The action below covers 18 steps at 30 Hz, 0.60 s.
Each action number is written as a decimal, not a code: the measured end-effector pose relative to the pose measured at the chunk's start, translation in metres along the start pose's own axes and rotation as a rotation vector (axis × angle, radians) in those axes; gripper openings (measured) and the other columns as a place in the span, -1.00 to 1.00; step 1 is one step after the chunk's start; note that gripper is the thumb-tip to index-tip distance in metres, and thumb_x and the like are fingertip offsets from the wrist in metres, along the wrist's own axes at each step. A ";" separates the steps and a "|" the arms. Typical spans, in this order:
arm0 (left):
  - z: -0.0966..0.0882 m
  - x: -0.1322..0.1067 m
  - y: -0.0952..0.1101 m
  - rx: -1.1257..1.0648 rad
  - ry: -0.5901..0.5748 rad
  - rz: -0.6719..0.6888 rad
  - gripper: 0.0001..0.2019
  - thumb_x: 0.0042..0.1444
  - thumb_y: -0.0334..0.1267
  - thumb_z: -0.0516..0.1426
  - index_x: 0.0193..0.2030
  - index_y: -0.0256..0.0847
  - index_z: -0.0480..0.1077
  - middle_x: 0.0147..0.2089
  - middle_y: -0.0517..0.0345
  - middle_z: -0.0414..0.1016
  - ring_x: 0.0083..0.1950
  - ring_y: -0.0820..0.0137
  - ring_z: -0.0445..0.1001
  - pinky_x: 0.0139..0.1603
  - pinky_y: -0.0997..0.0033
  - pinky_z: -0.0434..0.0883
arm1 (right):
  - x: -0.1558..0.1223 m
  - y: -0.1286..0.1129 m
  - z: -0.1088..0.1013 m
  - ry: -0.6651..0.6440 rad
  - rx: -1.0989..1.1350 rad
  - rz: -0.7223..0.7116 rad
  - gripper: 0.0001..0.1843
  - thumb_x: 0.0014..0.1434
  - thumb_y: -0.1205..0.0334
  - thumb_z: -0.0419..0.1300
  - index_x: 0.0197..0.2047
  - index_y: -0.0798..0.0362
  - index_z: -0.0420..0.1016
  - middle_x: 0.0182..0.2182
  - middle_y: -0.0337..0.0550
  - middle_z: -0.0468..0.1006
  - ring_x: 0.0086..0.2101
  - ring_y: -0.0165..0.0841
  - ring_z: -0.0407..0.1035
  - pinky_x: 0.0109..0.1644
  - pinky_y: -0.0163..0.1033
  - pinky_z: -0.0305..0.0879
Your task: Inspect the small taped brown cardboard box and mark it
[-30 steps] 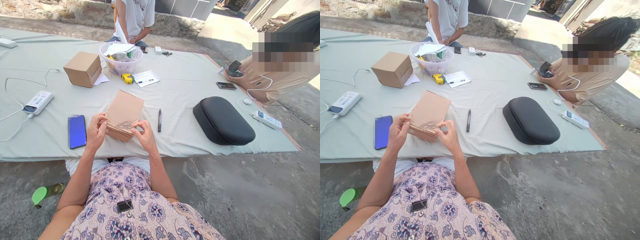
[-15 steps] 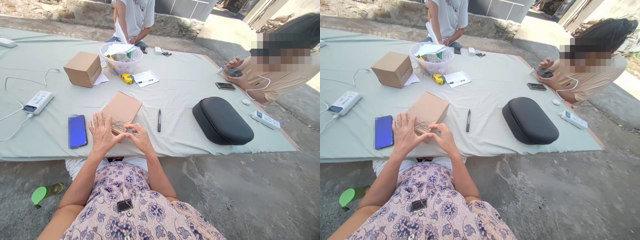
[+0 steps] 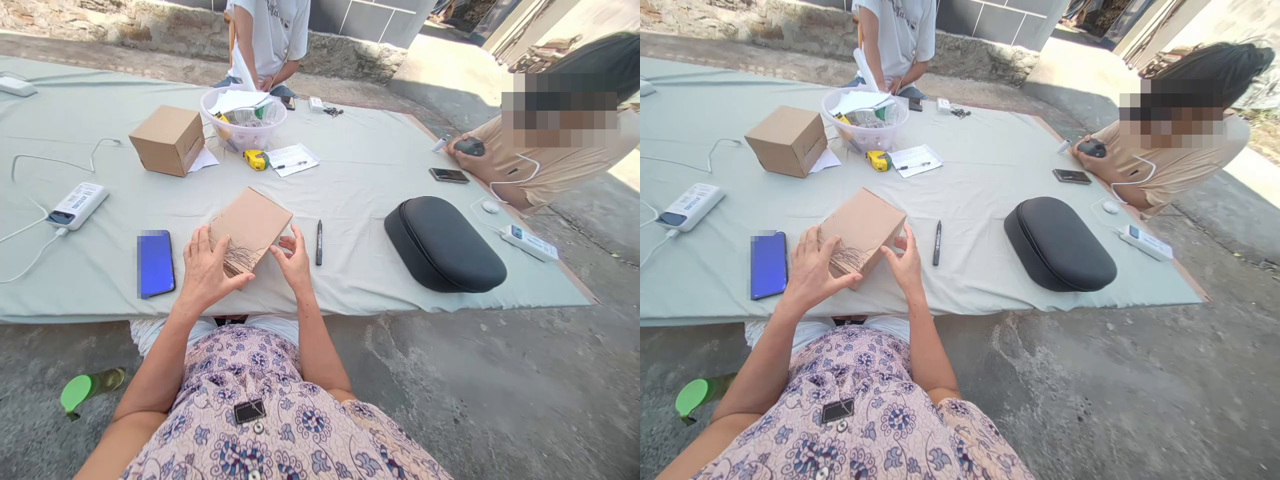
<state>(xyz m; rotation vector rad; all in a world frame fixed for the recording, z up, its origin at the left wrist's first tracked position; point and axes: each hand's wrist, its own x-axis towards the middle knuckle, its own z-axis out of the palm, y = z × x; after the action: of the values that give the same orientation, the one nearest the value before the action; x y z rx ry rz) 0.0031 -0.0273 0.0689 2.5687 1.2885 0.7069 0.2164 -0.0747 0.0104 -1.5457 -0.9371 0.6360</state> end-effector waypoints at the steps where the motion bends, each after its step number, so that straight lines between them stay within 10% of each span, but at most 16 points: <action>1: -0.002 0.000 -0.001 -0.005 -0.024 0.013 -0.19 -0.07 0.23 0.34 0.22 -0.21 0.33 0.50 -0.49 0.01 0.51 -0.35 0.01 0.37 -0.38 0.11 | 0.003 0.001 -0.003 0.045 -0.005 -0.002 0.06 0.02 -0.29 0.33 0.44 -0.03 0.06 0.16 0.14 0.44 0.14 -0.08 0.40 0.11 0.03 0.44; 6: -0.012 0.000 -0.008 -0.026 -0.155 0.077 -0.20 -0.05 0.21 0.34 0.23 -0.27 0.35 0.51 -0.52 -0.03 0.54 -0.31 -0.05 0.42 -0.32 0.09 | 0.013 0.007 -0.017 0.138 0.003 -0.010 -0.07 0.10 -0.32 0.23 0.39 -0.02 0.14 0.29 0.17 0.33 0.24 -0.09 0.31 0.20 0.03 0.38; 13: -0.020 -0.002 -0.019 -0.146 -0.255 0.026 -0.16 0.02 0.24 0.29 0.35 -0.17 0.27 0.60 -0.35 -0.30 0.60 -0.26 -0.34 0.47 -0.39 -0.07 | 0.014 0.009 -0.027 0.065 0.036 -0.033 -0.36 0.11 -0.32 0.22 0.05 0.00 0.39 0.02 0.00 0.58 0.05 -0.19 0.46 0.13 -0.04 0.42; 18: -0.021 -0.002 -0.034 -0.356 -0.148 -0.150 -0.12 0.12 0.08 0.26 0.51 -0.06 0.02 0.61 -0.26 -0.30 0.60 -0.20 -0.25 0.40 -0.31 0.19 | 0.007 -0.001 -0.037 -0.022 -0.068 -0.013 -0.49 0.08 -0.29 0.27 -0.17 -0.03 0.39 -0.28 -0.19 0.54 -0.22 -0.27 0.45 -0.04 -0.12 0.41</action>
<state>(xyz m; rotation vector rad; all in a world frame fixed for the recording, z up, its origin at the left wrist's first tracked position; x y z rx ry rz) -0.0324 -0.0094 0.0742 2.1732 1.1726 0.6374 0.2498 -0.0889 0.0188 -1.5947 -0.9936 0.6181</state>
